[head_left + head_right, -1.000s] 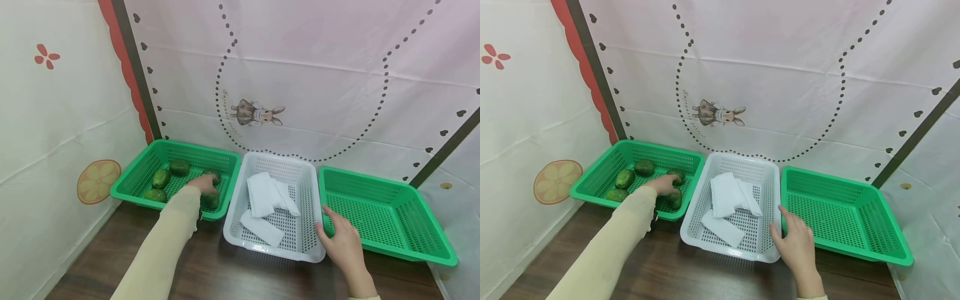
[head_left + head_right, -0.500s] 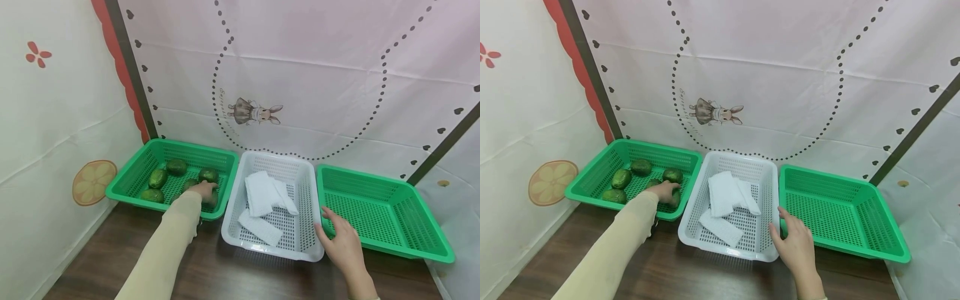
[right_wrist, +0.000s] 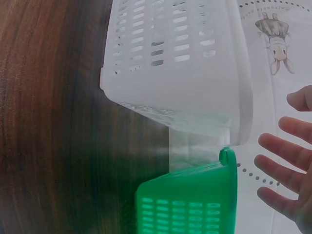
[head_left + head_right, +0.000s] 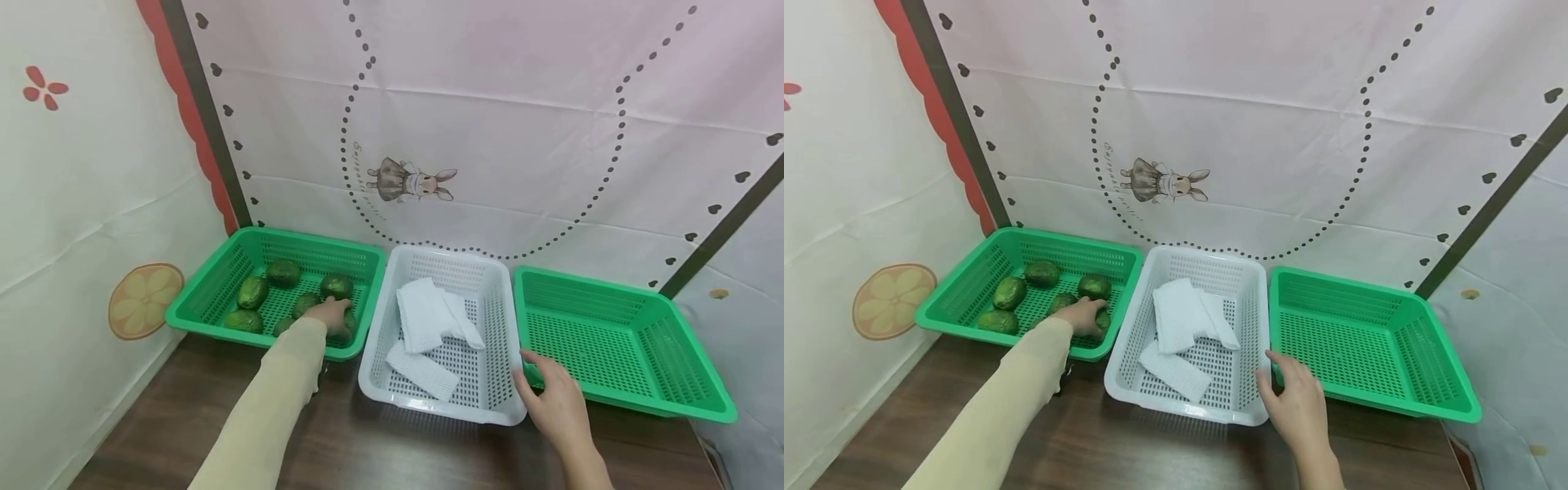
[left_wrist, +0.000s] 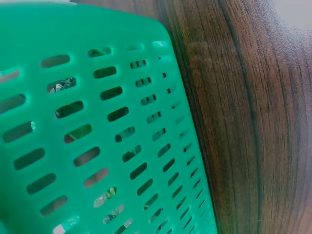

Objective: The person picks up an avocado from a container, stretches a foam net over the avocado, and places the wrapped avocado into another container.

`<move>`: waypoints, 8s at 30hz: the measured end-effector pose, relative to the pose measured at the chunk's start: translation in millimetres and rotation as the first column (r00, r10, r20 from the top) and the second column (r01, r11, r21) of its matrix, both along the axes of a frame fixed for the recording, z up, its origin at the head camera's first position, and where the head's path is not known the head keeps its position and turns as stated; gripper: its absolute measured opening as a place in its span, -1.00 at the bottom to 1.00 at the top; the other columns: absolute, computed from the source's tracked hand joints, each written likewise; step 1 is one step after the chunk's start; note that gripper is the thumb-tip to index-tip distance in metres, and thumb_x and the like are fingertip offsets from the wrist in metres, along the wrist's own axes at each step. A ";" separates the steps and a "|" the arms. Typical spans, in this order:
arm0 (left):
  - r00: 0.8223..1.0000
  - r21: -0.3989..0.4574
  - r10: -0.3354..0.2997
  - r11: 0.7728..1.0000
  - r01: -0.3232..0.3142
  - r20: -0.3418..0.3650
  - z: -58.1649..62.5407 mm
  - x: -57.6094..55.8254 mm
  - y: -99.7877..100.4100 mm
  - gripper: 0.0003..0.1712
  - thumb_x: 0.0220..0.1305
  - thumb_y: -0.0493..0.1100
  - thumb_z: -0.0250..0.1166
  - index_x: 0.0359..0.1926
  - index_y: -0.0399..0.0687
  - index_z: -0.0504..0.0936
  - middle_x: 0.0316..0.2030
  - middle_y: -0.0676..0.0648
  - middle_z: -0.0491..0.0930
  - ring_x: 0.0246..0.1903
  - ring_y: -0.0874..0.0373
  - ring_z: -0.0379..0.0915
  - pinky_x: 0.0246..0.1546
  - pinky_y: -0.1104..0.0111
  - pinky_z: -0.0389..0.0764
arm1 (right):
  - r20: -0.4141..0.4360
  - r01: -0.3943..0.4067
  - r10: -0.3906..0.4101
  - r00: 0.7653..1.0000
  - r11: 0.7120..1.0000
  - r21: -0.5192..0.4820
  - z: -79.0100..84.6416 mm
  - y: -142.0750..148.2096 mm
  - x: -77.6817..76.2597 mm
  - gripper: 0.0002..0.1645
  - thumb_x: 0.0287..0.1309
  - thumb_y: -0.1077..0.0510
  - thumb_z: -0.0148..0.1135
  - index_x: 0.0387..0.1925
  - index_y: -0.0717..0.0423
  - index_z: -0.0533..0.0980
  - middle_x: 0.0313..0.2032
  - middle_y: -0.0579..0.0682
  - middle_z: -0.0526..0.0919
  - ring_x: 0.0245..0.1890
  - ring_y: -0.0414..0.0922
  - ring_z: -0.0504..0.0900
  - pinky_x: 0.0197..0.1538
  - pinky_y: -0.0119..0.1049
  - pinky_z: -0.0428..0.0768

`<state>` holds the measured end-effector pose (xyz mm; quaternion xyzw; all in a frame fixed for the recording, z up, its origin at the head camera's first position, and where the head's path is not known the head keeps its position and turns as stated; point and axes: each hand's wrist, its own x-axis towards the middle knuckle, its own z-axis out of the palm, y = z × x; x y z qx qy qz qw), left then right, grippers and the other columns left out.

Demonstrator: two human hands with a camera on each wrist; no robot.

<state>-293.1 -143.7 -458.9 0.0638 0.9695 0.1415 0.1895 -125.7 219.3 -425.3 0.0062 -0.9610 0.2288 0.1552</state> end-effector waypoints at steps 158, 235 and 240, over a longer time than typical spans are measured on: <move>0.688 0.052 -0.125 0.972 0.231 -0.715 21.5 176.3 50.3 -0.20 -0.48 0.58 0.02 -0.21 0.23 0.45 -0.47 0.18 0.19 -0.73 0.34 0.08 -0.80 0.51 0.13 | -0.072 -0.005 0.002 0.997 0.999 -0.046 -5.0 4.7 37.5 -0.59 0.02 -0.06 0.05 -0.07 -0.01 0.41 -0.12 -0.05 0.46 -0.04 -0.02 0.32 -0.09 -0.03 0.23; 0.741 -0.120 -0.340 0.935 0.334 -0.579 -28.7 202.9 50.0 -0.32 -0.15 0.22 0.12 0.05 0.10 0.29 -0.16 -0.06 0.34 -0.23 0.08 0.32 -0.41 0.18 0.39 | -0.150 -0.075 0.073 0.986 0.997 -0.012 28.0 -4.6 22.0 -0.61 0.04 -0.04 0.02 -0.08 0.01 0.42 -0.12 -0.03 0.46 -0.05 -0.01 0.33 -0.12 -0.03 0.29; 0.745 -0.094 -0.329 0.936 0.340 -0.580 -18.4 201.0 40.5 -0.44 -0.10 0.18 0.13 -0.04 0.09 0.38 -0.22 0.02 0.39 -0.23 0.11 0.33 -0.35 0.19 0.39 | -0.183 -0.130 0.137 0.973 0.990 0.050 50.8 -19.0 3.1 -0.61 0.03 -0.02 0.03 -0.09 0.01 0.43 -0.12 0.00 0.46 -0.06 -0.01 0.34 -0.11 -0.02 0.29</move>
